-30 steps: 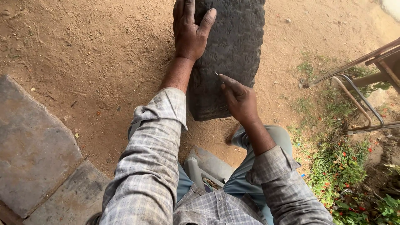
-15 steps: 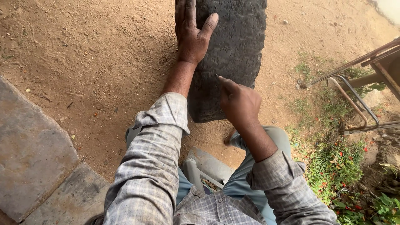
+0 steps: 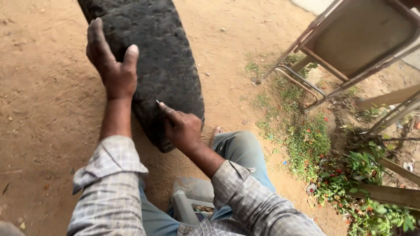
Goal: The person sits on a chair with a tire held across their lap and uses a small metal pick to probe and extract debris from the tire tread. They rotate and reposition the tire repeatedly to work on different sections of the tread surface.
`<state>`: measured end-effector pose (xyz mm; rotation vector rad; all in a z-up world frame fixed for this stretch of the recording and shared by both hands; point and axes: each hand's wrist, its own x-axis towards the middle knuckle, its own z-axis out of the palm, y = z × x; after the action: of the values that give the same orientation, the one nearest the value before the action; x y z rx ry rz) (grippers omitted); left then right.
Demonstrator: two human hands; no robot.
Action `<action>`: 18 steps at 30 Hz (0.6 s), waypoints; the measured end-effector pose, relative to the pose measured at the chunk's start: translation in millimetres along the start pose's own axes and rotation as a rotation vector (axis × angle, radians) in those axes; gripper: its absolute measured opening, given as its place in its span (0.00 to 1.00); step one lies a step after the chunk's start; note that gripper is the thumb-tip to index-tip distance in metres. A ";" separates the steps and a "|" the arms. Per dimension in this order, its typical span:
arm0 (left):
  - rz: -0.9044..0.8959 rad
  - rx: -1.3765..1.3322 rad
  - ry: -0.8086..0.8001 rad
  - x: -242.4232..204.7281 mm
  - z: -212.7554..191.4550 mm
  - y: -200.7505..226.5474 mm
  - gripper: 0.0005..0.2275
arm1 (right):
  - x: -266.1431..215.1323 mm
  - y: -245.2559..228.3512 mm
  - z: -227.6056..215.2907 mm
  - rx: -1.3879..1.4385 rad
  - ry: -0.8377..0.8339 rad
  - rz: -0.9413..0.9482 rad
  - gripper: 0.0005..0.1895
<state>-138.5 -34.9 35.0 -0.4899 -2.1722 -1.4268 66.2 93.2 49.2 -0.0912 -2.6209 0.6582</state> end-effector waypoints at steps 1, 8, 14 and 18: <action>0.011 -0.005 -0.004 0.4 -0.3 4.4 0.35 | -1.8 -0.1 0.1 -0.002 0.012 0.004 0.14; -0.040 0.015 -0.019 -2.7 -1.5 15.9 0.35 | 10.3 1.0 -7.8 0.657 -0.104 0.335 0.12; -0.024 0.020 -0.003 0.3 1.8 22.5 0.36 | 36.7 -32.1 -45.4 -0.106 -0.304 0.159 0.15; 0.026 0.067 0.045 1.6 9.0 8.9 0.37 | 42.2 -33.0 -44.1 -0.353 -0.405 -0.003 0.15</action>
<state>-136.8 -23.1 39.5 -0.4556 -2.1623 -1.3345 48.2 90.1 116.2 -0.0645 -3.1038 0.2191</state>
